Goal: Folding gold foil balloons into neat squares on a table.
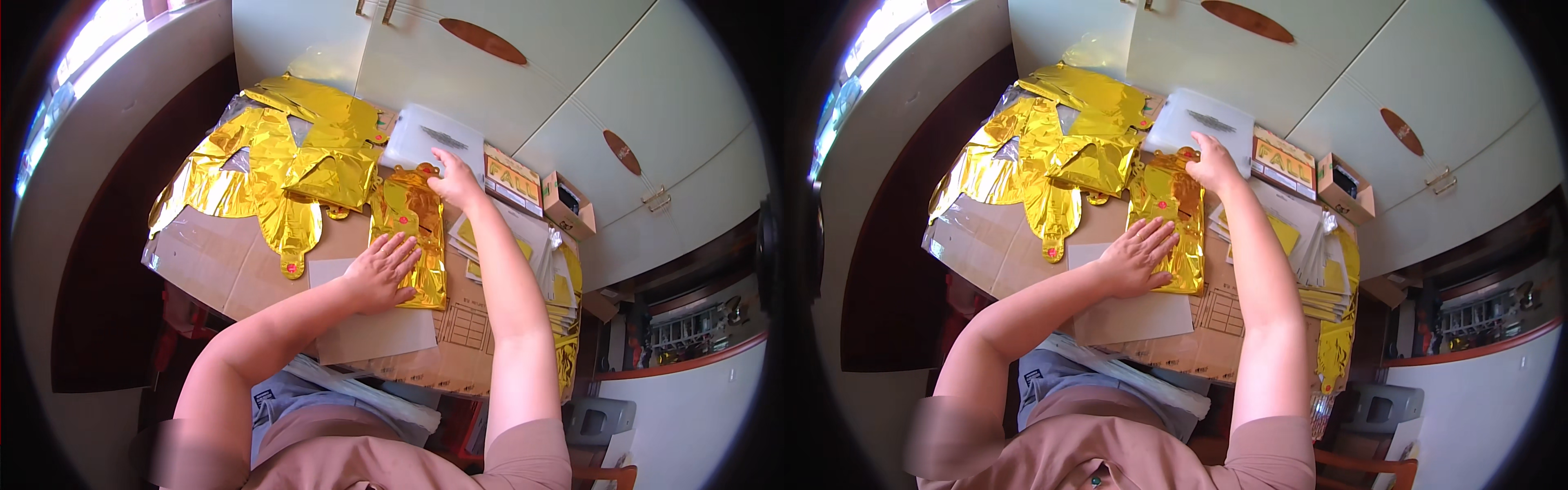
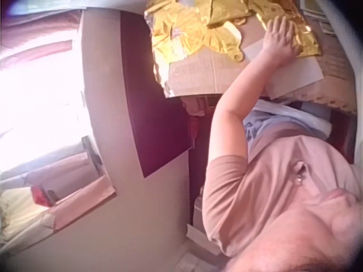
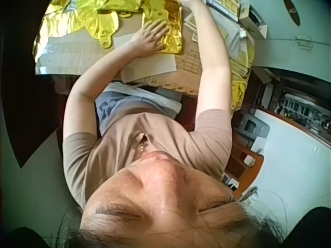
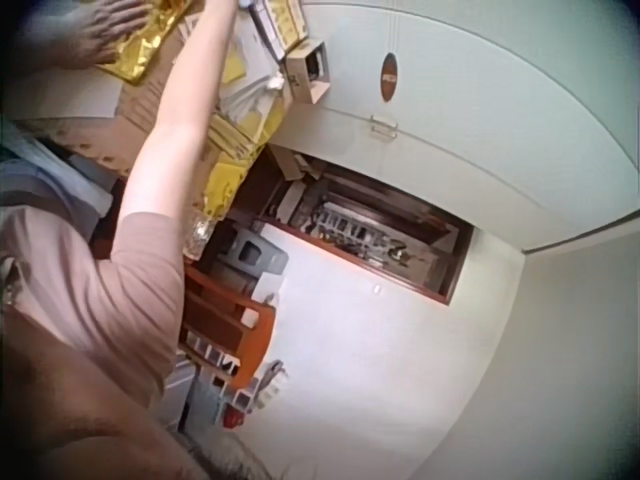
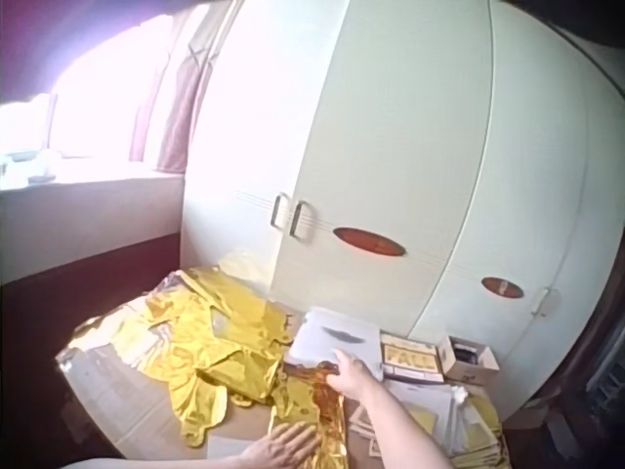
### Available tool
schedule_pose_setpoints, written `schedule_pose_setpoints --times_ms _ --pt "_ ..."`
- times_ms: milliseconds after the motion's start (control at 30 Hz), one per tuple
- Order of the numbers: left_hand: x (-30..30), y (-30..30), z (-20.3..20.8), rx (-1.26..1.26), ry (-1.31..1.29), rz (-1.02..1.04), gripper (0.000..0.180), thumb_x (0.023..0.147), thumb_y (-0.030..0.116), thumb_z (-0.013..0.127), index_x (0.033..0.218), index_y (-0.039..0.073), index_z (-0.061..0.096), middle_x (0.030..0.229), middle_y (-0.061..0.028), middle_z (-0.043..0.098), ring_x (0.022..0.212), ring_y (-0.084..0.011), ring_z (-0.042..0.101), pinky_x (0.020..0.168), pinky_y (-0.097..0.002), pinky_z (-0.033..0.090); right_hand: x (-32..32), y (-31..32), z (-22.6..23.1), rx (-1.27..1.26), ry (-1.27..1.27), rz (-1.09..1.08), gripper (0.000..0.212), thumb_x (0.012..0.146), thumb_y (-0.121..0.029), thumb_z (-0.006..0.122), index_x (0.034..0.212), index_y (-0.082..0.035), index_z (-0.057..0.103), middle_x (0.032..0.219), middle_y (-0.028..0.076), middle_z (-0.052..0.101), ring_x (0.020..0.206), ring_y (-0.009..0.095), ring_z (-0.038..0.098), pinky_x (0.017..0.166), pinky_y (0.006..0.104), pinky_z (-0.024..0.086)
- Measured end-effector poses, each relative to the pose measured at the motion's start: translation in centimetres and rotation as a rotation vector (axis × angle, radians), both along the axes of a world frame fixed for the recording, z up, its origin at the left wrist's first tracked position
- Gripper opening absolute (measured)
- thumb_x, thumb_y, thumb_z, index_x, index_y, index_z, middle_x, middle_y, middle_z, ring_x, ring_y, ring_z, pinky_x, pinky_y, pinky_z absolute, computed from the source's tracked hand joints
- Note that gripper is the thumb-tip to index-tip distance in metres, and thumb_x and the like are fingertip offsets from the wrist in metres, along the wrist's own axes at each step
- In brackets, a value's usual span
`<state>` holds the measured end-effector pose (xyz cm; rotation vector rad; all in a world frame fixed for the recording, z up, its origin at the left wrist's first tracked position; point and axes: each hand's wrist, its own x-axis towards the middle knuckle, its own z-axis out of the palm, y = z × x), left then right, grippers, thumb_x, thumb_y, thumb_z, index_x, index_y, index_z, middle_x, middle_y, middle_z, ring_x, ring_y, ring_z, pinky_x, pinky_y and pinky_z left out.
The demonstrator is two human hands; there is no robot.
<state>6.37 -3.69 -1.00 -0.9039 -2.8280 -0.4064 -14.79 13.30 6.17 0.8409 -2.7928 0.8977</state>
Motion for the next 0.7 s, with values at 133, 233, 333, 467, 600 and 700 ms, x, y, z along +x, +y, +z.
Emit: schedule_pose_setpoints --times_ms 133,233,333,467,600,700 --pt "0.1 0.0 0.1 0.022 0.031 -0.002 0.077 0.101 0.056 0.043 0.155 0.001 0.036 0.162 -0.0207 0.033 0.152 -0.0372 0.027 0.125 -0.0505 0.017 -0.9 -0.7 -0.8 0.156 0.021 0.027 0.063 0.070 -0.019 0.070 0.131 -0.003 0.062 0.132 0.020 0.060 0.126 0.036 0.055 0.110 0.0403 0.043" --pt "0.2 -0.2 0.2 0.007 0.015 0.001 0.077 0.101 0.056 0.044 0.155 0.001 0.035 0.162 -0.0205 0.033 0.152 -0.0372 0.026 0.124 -0.0507 0.017 1.3 -0.4 -0.1 0.242 0.097 0.093 0.053 0.071 -0.023 0.069 0.120 -0.005 0.068 0.122 0.017 0.063 0.122 0.034 0.055 0.109 0.0403 0.043" --pt "0.1 -0.1 0.2 0.016 0.016 -0.002 0.078 0.101 0.056 0.044 0.155 0.001 0.035 0.162 -0.0203 0.033 0.152 -0.0371 0.026 0.124 -0.0508 0.018 3.5 0.6 0.4 0.339 0.098 0.189 0.050 0.072 -0.025 0.070 0.118 -0.006 0.070 0.124 0.015 0.062 0.127 0.033 0.052 0.114 0.0425 0.038" --pt "0.0 0.1 -0.1 0.017 0.031 -0.006 0.078 0.100 0.057 0.044 0.155 0.002 0.035 0.162 -0.0202 0.033 0.152 -0.0372 0.027 0.124 -0.0509 0.018 4.8 1.6 -2.2 0.320 0.565 0.233 0.042 0.079 -0.028 0.072 0.115 -0.007 0.073 0.131 0.014 0.059 0.131 0.034 0.048 0.115 0.0457 0.035" --pt "0.1 -0.1 0.1 0.000 0.026 0.001 0.078 0.100 0.057 0.045 0.156 0.002 0.034 0.162 -0.0200 0.032 0.152 -0.0371 0.027 0.124 -0.0508 0.018 6.6 1.3 -2.2 0.159 0.395 0.113 0.026 0.082 -0.021 0.069 0.103 -0.006 0.073 0.109 0.010 0.066 0.106 0.031 0.062 0.100 0.0448 0.047" --pt "0.0 0.0 0.0 0.023 0.038 -0.001 0.078 0.100 0.057 0.045 0.155 0.002 0.035 0.162 -0.0199 0.033 0.152 -0.0369 0.027 0.124 -0.0508 0.018 5.2 1.6 -3.5 0.101 0.468 0.115 0.018 0.082 -0.016 0.067 0.097 -0.006 0.072 0.097 0.008 0.067 0.094 0.030 0.063 0.090 0.0436 0.050"
